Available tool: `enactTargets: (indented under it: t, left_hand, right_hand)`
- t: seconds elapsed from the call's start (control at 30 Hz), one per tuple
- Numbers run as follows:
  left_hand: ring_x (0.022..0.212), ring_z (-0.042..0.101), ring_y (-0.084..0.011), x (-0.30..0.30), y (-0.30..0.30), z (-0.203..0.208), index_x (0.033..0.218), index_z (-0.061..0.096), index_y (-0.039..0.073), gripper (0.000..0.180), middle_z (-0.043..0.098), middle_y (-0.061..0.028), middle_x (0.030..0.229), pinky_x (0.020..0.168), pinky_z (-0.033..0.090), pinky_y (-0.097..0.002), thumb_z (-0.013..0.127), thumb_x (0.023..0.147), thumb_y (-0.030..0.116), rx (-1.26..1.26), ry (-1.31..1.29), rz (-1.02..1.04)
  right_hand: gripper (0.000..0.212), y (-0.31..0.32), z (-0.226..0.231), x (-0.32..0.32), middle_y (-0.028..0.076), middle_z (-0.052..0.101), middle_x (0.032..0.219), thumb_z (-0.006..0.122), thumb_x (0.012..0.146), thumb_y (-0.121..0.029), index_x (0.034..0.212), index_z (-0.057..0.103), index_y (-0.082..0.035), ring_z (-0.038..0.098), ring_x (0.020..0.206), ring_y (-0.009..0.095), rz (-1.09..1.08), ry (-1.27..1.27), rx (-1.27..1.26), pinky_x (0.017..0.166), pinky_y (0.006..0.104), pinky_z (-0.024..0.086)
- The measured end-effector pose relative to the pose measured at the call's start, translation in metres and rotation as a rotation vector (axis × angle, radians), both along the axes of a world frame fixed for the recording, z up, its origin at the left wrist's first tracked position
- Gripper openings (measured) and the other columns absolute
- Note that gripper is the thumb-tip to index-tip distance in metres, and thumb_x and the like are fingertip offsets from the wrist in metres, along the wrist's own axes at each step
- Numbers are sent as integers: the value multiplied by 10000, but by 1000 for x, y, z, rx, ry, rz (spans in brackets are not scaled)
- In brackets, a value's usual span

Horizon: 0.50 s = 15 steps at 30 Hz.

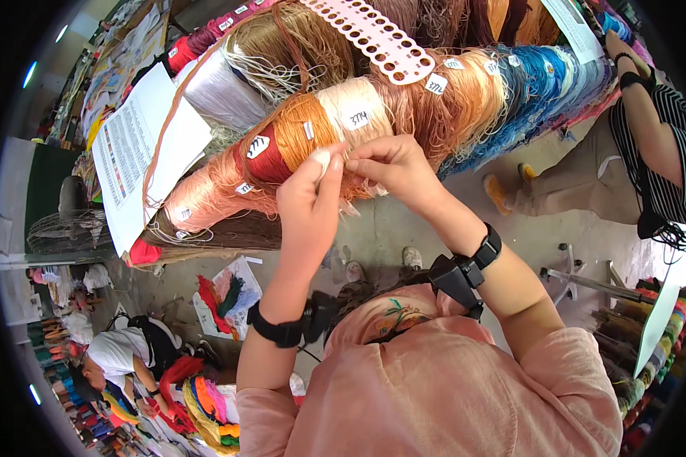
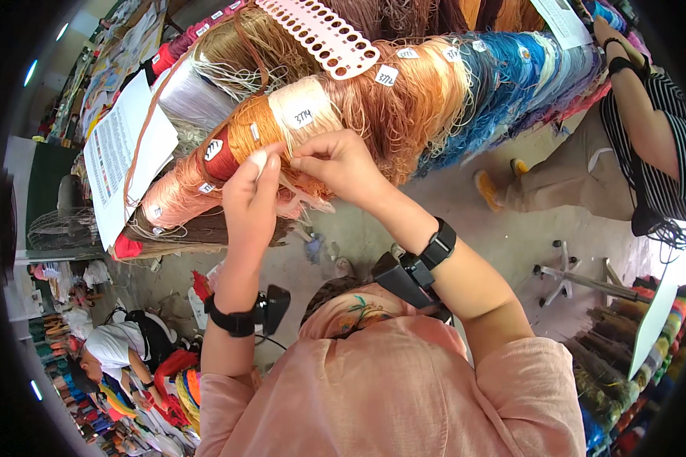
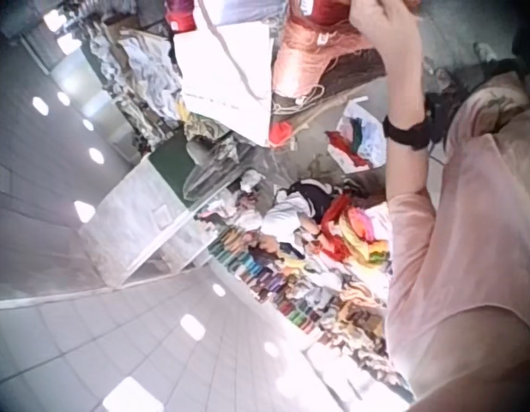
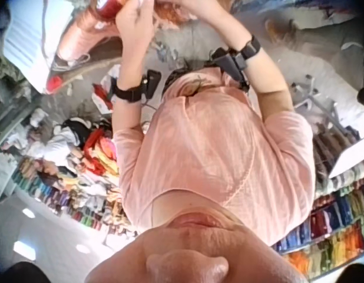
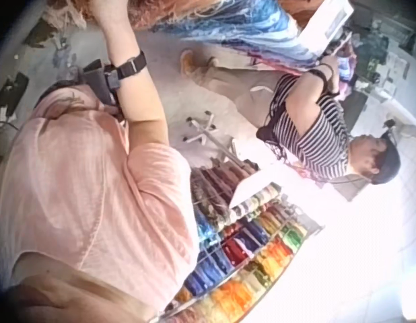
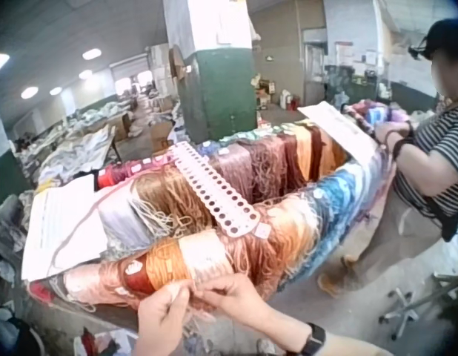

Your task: The person references a chart and selects strands of thread from a rack, looping them through a pink organizer. They walk to different racks to repeat the process, pulling more thread and tying it to the organizer.

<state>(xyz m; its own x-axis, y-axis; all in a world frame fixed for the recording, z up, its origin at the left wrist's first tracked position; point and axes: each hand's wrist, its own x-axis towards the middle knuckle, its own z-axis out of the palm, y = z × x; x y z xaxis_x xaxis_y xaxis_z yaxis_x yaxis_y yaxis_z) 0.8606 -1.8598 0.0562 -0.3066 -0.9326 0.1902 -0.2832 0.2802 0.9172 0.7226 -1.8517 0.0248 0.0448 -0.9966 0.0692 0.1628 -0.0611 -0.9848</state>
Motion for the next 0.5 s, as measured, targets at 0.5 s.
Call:
enactTargets:
  t: [0.5]
  left_hand:
    - [492, 536, -258, 12, -9, -12, 1011, 537, 113, 314, 538, -108, 577, 444, 418, -348, 513, 699, 91, -551, -678, 60]
  right_hand:
    - [119, -12, 2, 12, 40, 508, 493, 552, 697, -83, 643, 568, 22, 525, 476, 64, -239, 267, 39, 419, 207, 394]
